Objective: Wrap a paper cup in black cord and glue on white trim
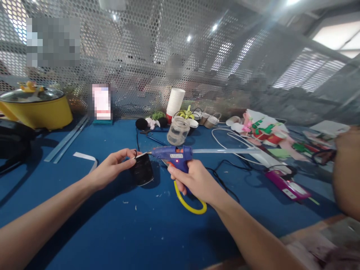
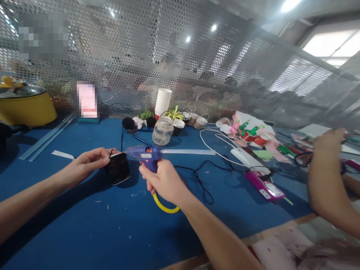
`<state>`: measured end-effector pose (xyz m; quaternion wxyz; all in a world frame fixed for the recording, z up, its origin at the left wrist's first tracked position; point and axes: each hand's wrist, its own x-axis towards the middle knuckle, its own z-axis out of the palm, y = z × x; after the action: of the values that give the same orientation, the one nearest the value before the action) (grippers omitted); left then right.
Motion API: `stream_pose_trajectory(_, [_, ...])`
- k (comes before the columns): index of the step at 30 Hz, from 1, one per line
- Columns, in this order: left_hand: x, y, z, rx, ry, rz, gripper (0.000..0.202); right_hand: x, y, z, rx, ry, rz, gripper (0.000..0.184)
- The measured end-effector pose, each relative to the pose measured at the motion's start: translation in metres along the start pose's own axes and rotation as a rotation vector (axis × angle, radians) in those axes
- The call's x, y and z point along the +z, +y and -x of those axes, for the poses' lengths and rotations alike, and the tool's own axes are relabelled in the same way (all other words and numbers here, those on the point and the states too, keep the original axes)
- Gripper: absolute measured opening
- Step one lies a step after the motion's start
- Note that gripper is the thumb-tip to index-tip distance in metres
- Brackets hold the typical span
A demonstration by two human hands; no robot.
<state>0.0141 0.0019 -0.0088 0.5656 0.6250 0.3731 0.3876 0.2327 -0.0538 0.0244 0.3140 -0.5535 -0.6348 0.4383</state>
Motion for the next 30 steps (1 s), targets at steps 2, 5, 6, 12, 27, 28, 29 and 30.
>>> stream_pose_trajectory(2, [0.0000, 0.0001, 0.0001, 0.000, -0.008, 0.000, 0.022, 0.0004, 0.0000, 0.0004, -0.007, -0.012, -0.007, 0.032])
stream_pose_trajectory(5, [-0.0004, -0.0010, -0.0002, 0.002, -0.013, 0.000, 0.023, 0.0000, 0.0006, 0.0006, -0.003, -0.011, -0.006, 0.032])
stream_pose_trajectory(6, [-0.0005, -0.0015, -0.0004, 0.003, -0.010, 0.002, 0.023, -0.0001, 0.0009, 0.0005, 0.001, -0.007, -0.001, 0.032])
stream_pose_trajectory(12, [0.0002, -0.0010, -0.0005, -0.005, -0.010, 0.021, 0.024, -0.0006, 0.0006, 0.0008, -0.015, -0.015, -0.002, 0.032])
stream_pose_trajectory(27, [0.0016, -0.0005, 0.0010, -0.004, -0.010, 0.004, 0.021, 0.0054, -0.0012, 0.0058, -0.022, -0.018, 0.019, 0.027])
stream_pose_trajectory(28, [0.0019, -0.0005, 0.0011, -0.009, -0.004, -0.001, 0.022, 0.0062, -0.0013, 0.0064, -0.020, -0.013, 0.023, 0.025])
stream_pose_trajectory(29, [0.0020, -0.0005, 0.0011, -0.011, 0.003, -0.008, 0.022, 0.0069, -0.0013, 0.0069, -0.019, -0.007, 0.026, 0.023])
stream_pose_trajectory(30, [0.0021, -0.0006, 0.0011, -0.010, 0.005, -0.016, 0.022, 0.0076, -0.0013, 0.0072, -0.018, -0.001, 0.028, 0.020])
